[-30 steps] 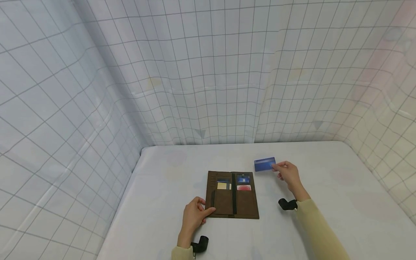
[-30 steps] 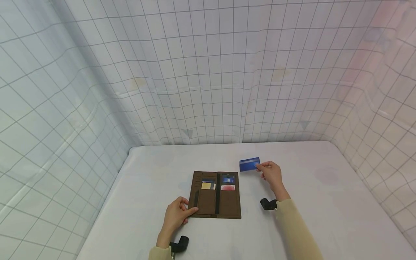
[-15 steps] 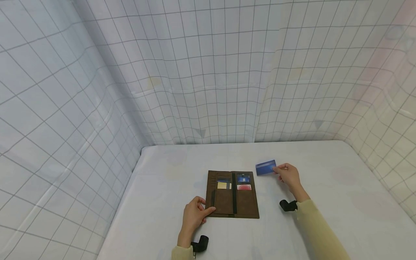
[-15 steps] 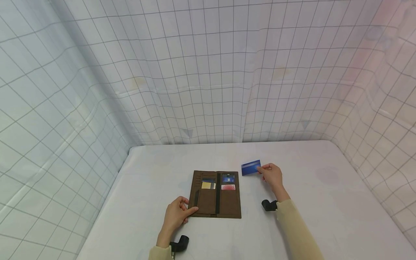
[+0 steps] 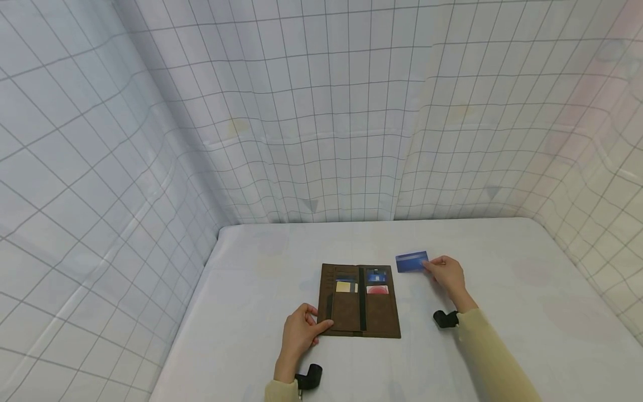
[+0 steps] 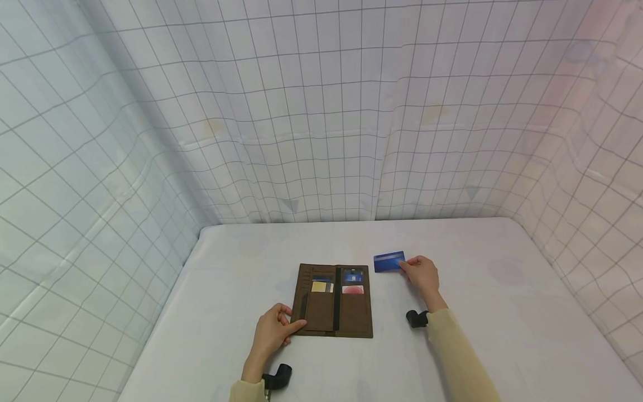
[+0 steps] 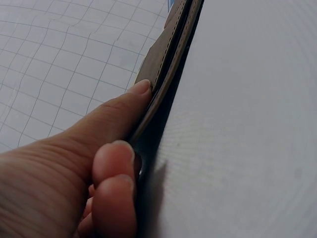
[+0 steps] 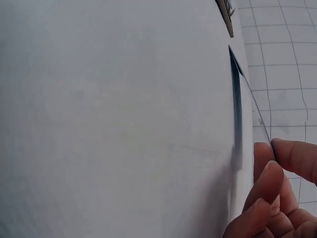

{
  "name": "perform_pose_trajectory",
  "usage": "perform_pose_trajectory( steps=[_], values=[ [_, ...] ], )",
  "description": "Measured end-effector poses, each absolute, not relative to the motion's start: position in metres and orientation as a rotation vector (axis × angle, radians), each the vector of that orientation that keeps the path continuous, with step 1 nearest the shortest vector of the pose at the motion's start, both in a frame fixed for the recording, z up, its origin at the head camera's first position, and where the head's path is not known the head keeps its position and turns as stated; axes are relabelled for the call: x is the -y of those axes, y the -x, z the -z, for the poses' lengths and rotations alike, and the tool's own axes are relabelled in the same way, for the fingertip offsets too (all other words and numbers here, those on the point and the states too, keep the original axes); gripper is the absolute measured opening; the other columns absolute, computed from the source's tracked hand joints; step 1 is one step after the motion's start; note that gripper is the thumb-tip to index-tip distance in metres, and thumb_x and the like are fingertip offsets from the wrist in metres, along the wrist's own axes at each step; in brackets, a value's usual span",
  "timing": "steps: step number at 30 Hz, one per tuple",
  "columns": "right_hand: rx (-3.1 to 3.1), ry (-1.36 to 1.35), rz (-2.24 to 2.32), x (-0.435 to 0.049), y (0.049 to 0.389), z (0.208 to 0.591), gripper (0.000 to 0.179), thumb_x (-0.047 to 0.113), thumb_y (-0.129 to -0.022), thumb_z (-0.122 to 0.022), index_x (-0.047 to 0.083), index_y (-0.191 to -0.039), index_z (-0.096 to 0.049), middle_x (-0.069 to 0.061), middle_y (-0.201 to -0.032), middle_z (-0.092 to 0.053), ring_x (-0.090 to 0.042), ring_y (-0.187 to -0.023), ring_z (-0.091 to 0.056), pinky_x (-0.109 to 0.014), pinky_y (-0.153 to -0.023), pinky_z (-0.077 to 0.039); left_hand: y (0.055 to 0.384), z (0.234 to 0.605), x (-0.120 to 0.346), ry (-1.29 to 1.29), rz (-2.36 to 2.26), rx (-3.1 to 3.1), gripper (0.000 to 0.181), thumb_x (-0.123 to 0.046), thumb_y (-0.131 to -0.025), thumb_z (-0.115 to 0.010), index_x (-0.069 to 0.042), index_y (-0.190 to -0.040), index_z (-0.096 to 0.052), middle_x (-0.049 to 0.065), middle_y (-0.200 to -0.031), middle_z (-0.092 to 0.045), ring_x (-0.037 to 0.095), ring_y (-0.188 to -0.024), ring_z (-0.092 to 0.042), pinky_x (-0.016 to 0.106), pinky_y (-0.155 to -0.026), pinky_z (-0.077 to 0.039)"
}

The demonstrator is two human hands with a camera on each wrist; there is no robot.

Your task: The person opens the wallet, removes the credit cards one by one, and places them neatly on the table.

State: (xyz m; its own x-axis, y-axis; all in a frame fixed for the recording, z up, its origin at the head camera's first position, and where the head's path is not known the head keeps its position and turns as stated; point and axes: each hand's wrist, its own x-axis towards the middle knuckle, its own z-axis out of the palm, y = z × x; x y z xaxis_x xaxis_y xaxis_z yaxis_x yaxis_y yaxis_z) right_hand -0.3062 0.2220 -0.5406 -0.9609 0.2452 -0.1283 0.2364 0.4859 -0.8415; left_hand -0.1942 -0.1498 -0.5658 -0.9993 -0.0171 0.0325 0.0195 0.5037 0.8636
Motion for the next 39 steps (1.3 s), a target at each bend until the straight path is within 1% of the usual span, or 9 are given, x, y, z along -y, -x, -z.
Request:
perform_pose_trajectory(
  steps=[6, 13, 21, 28, 39],
  values=[
    [2.727, 0.435, -1.435, -0.2231, 0.307, 0.5452, 0.035, 0.034, -0.086, -0.068, 0.001, -0.093, -0.061, -0.002, -0.073, -0.062, -0.012, -0.057, -0.053, -0.027, -0.053, -0.04, 0.1943, 0.5664, 0.1502, -0.002, 1.554, 2.69, 0.042, -0.03, -0.074, -0.083, -0.003, -0.092, -0.056, -0.004, -0.059, -0.05, 0.006, -0.033, -0.049, 0.023, -0.037, -0.039],
    [2.758, 0.412, -1.335, -0.224, 0.3072, 0.5479, 0.035, 0.034, -0.086, -0.068, 0.0, -0.092, -0.061, -0.002, -0.064, -0.06, -0.012, -0.054, -0.053, -0.029, -0.053, -0.039, 0.1947, 0.5666, 0.1503, -0.004, 1.557, 2.692, 0.042, -0.03, -0.074, -0.083, -0.003, -0.093, -0.056, -0.003, -0.059, -0.051, 0.007, -0.034, -0.049, 0.024, -0.037, -0.039],
    [2.752, 0.428, -1.374, -0.2246, 0.3071, 0.5492, 0.034, 0.031, -0.086, -0.068, -0.001, -0.092, -0.061, -0.002, -0.064, -0.061, -0.011, -0.052, -0.053, -0.025, -0.048, -0.041, 0.1947, 0.569, 0.1494, -0.003, 1.562, 2.685, 0.043, -0.03, -0.073, -0.083, -0.003, -0.093, -0.056, -0.003, -0.059, -0.05, 0.006, -0.034, -0.049, 0.023, -0.037, -0.04],
    [2.782, 0.43, -1.346, -0.2248, 0.3065, 0.5477, 0.035, 0.032, -0.086, -0.067, -0.002, -0.094, -0.061, -0.001, -0.059, -0.059, -0.011, -0.05, -0.051, -0.026, -0.049, -0.041, 0.1948, 0.5683, 0.1498, -0.012, 1.555, 2.69, 0.043, -0.03, -0.073, -0.083, -0.003, -0.093, -0.056, -0.003, -0.059, -0.051, 0.006, -0.034, -0.049, 0.023, -0.037, -0.04],
    [2.804, 0.396, -1.318, -0.2256, 0.3059, 0.5479, 0.033, 0.03, -0.087, -0.067, -0.001, -0.093, -0.061, 0.0, -0.055, -0.057, -0.012, -0.048, -0.051, -0.029, -0.049, -0.041, 0.1956, 0.5687, 0.1501, -0.002, 1.559, 2.69, 0.043, -0.03, -0.074, -0.082, -0.002, -0.093, -0.056, -0.003, -0.059, -0.051, 0.007, -0.033, -0.049, 0.023, -0.036, -0.039]
  ],
)
